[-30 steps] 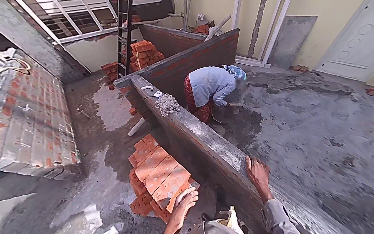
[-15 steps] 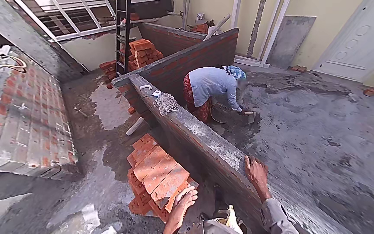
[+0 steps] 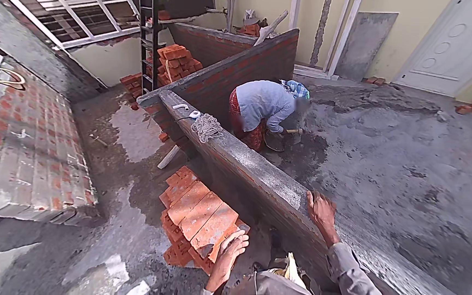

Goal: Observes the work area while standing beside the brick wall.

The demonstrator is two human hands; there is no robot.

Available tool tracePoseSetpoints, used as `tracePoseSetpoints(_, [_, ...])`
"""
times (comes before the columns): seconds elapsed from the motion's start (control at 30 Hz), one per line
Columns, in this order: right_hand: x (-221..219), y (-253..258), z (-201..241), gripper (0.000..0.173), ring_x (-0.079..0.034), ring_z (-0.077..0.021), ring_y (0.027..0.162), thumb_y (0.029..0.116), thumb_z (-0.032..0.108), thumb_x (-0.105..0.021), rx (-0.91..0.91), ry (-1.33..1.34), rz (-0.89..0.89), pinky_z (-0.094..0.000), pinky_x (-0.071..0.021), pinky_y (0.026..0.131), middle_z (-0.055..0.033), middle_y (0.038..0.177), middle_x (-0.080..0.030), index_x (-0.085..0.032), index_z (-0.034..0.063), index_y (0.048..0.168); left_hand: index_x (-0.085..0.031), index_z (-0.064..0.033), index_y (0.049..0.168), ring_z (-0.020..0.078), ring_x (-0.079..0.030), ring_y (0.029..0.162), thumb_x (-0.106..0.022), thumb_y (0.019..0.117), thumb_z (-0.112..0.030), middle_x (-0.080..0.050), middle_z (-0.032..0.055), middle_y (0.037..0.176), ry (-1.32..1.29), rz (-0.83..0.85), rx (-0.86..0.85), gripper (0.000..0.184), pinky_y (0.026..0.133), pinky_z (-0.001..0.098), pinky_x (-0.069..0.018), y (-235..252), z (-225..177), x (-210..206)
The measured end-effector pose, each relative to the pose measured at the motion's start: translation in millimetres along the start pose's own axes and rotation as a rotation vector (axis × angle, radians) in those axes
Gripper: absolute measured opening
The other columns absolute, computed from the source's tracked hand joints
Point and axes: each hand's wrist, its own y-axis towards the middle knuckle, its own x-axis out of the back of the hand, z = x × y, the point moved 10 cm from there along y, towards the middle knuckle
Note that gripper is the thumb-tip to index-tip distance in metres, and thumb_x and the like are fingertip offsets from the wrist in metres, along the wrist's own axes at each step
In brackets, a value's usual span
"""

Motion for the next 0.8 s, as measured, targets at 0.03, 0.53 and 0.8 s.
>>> tracePoseSetpoints(0.03, [0.3,0.0,0.2,0.072,-0.066,-0.0345,0.112,0.1043,0.061,-0.018,0.003,0.0,-0.004,-0.0586,-0.0454,0.1,-0.0139,0.112,-0.073,-0.071,0.0131,0.116,-0.061,0.0017,0.133,0.0329,-0.072,0.105,-0.048,0.1049,-0.02,-0.071,0.0208,0.12,-0.003,0.005,-0.005,0.037,0.09,0.0464,-0.0599,0.6,1.0,0.3])
tracePoseSetpoints(0.53, [-4.5,1.3,-2.6,0.072,-0.066,-0.0344,0.114,0.1043,0.062,-0.019,-0.004,-0.003,-0.001,-0.0586,-0.0448,0.101,-0.0129,0.115,-0.073,-0.07,0.0138,0.118,-0.062,0.0006,0.133,0.0334,-0.071,0.106,-0.049,0.1039,-0.021,-0.071,0.0209,0.121,-0.003,0.004,0.001,0.038,0.091,0.0462,-0.0597,3.6,6.8,3.3])
tracePoseSetpoints(0.8, [-0.3,-1.2,-1.2,0.07,-0.067,-0.0335,0.112,0.1048,0.06,-0.02,0.0,-0.004,-0.007,-0.0582,-0.0463,0.098,-0.012,0.114,-0.073,-0.071,0.0138,0.117,-0.061,0.0009,0.134,0.0329,-0.071,0.107,-0.049,0.1047,-0.021,-0.071,0.0205,0.121,-0.018,0.015,-0.01,0.039,0.091,0.0456,-0.0598,4.5,7.6,2.8])
